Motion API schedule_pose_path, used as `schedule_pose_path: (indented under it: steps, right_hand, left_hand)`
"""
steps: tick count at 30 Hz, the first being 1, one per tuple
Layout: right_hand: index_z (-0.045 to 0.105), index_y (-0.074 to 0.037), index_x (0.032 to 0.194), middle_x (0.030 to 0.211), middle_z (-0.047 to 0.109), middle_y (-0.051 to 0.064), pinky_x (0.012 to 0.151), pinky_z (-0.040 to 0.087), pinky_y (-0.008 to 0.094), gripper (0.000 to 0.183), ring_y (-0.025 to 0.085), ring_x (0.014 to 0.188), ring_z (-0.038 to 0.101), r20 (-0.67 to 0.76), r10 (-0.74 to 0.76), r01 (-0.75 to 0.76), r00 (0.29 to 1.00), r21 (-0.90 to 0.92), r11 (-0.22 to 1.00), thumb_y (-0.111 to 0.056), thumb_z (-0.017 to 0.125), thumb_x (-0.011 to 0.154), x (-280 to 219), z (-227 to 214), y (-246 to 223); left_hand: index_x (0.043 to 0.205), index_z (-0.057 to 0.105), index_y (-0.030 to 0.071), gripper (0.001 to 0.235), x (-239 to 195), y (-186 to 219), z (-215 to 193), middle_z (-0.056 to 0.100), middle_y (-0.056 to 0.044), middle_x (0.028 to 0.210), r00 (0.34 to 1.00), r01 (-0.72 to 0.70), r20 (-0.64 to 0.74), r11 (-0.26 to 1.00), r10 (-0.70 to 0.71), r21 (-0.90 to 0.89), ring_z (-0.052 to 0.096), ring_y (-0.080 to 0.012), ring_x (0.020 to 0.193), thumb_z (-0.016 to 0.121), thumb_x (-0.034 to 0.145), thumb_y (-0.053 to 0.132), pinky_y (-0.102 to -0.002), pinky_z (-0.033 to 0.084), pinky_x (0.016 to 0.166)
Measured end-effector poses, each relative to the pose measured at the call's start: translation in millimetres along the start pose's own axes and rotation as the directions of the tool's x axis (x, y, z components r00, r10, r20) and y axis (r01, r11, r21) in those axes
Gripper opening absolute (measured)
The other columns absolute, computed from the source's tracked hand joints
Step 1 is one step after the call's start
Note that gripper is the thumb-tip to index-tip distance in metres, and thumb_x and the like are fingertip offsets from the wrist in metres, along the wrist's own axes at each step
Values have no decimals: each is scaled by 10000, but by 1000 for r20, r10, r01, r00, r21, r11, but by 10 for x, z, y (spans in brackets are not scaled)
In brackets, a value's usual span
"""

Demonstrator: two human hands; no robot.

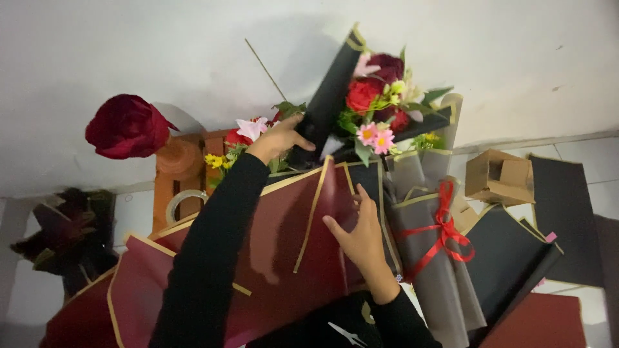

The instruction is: Arranging and wrapping a flower bouquet with multiple layers of decorative paper and tape.

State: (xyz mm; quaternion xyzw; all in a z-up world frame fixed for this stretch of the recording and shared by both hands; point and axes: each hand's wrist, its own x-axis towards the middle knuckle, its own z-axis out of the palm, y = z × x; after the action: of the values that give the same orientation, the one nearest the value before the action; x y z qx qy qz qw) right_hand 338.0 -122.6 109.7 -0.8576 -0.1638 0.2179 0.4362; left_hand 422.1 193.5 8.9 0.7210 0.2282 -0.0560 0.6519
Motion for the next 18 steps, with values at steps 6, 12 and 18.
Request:
schedule_pose_path:
  steps: [6,12,18]
  right_hand:
    - [148,-8,1618,1494,389,292,1127,442,572,1105,449,1396,467,-12,-9,9,1000,3,1000,-337,841,823,-63,7,117]
    - [138,-21,1627,1489,416,285,1148,444,542,1045,417,1409,473,9,14,-13,1000,-83,996,-332,792,874,-122,26,212]
    - [141,-32,1635,1480,450,295,1131,468,540,1000,415,1384,510,64,50,-43,997,-116,992,-274,766,893,-170,117,530]
  left_hand:
    - [1492,473,60,941,-478,486,-126,519,-200,1493,950,-312,-36,927,311,-210,415,-403,1435,912,673,-91,-494,365,1176]
    - [1457,483,29,906,-943,428,-323,566,-159,1442,871,-491,-201,798,448,-350,490,-344,1384,867,659,-166,-469,434,1146]
    - [1364,575,90,786,-1778,142,-185,636,-32,1264,829,-559,-343,676,442,-481,621,-216,1216,871,660,-99,-402,519,1058]
